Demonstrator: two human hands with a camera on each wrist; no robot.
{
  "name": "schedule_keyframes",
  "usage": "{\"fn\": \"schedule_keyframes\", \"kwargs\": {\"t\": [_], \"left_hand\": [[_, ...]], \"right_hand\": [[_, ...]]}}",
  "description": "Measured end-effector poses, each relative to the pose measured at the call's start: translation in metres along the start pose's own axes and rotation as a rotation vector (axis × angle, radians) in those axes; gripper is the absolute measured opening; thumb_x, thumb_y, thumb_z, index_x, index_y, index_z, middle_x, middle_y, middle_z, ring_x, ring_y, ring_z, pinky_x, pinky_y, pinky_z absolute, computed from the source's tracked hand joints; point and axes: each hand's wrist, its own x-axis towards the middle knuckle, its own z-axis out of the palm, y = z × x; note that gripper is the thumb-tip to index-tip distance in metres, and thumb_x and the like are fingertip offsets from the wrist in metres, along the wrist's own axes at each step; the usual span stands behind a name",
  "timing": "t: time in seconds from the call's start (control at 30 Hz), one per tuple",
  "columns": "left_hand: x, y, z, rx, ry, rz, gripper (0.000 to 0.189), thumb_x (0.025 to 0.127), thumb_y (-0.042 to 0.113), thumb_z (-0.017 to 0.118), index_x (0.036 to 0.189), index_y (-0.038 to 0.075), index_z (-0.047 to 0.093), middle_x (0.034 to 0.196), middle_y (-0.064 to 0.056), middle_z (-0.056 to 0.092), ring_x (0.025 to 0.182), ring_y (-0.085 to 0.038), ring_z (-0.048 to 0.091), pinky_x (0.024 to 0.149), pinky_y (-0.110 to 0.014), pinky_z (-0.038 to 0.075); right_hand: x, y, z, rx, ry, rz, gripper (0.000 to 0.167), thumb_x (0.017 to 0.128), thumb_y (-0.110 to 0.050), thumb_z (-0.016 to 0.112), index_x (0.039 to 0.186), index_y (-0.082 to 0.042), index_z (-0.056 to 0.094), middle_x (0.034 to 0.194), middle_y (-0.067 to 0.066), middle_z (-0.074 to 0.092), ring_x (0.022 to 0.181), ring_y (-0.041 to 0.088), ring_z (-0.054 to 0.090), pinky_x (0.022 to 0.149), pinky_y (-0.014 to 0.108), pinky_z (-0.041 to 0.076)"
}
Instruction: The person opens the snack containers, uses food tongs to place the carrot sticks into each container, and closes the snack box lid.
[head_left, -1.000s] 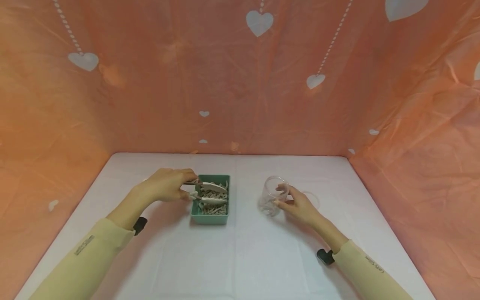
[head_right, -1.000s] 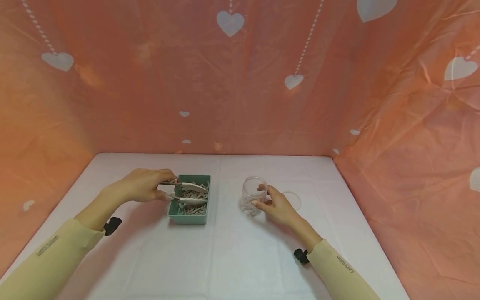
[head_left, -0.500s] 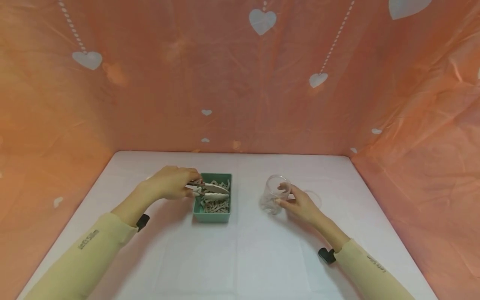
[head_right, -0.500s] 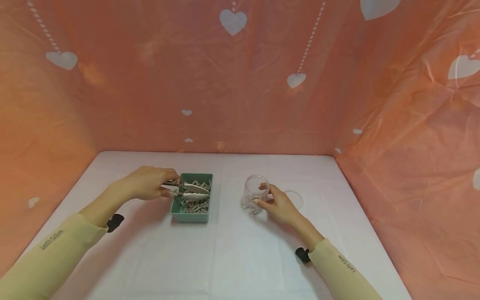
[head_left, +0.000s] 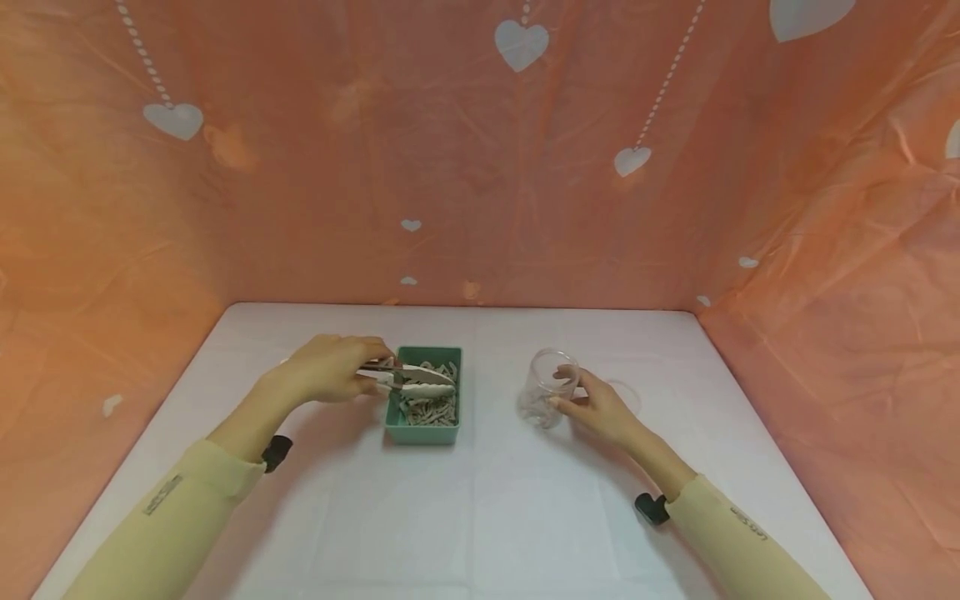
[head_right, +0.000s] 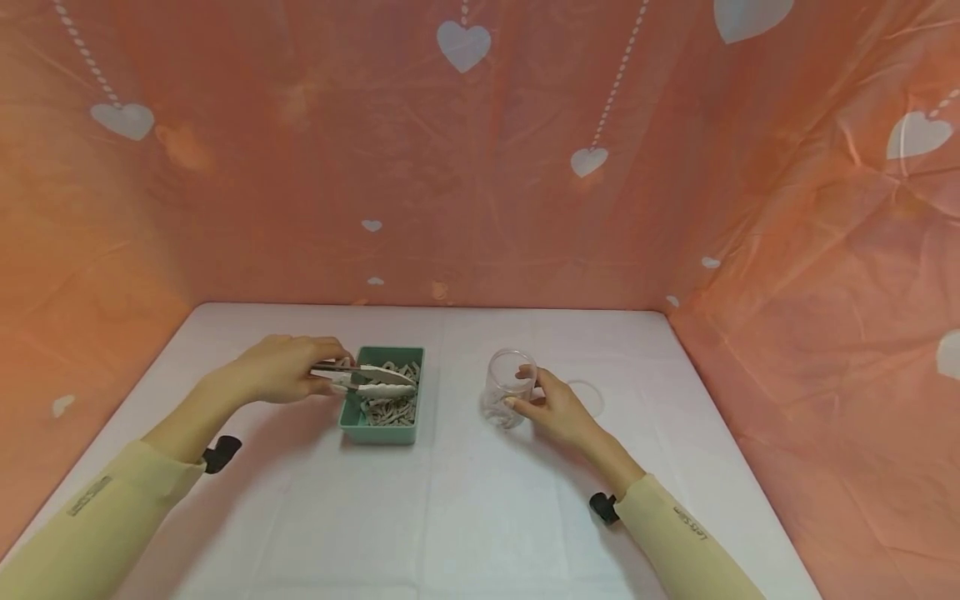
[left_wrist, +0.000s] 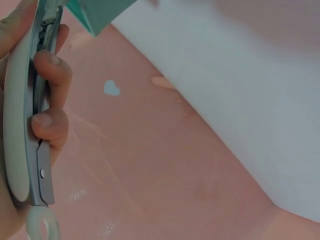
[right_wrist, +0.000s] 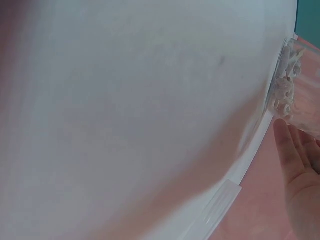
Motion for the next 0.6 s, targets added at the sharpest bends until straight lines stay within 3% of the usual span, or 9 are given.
{"fn": "schedule_keyframes", "kwargs": {"t": [0.3,0.6], "left_hand": [[-0.009,-0.006,-0.012,-0.033,0.080,-0.027,0.035,0.088,0.032,0.083,0.120,0.027,0.071,0.111,0.007,0.072,0.092,-0.020,0.070,0.076,-0.052,0.053],[-0.002,0.002,-0.026,-0.071,0.139,0.002,0.034,0.088,0.029,0.084,0.120,0.024,0.072,0.109,0.005,0.073,0.085,-0.013,0.065,0.074,-0.046,0.052]], "right_hand": [[0.000,0.003,0.000,0.006,-0.006,0.000,0.047,0.098,-0.013,0.073,0.137,0.005,0.054,0.136,0.028,0.060,0.124,0.042,0.061,0.095,0.042,0.057],[-0.001,0.003,0.000,0.001,-0.009,0.014,0.046,0.098,-0.014,0.073,0.137,0.004,0.054,0.137,0.027,0.060,0.125,0.042,0.061,0.095,0.041,0.057]]}}
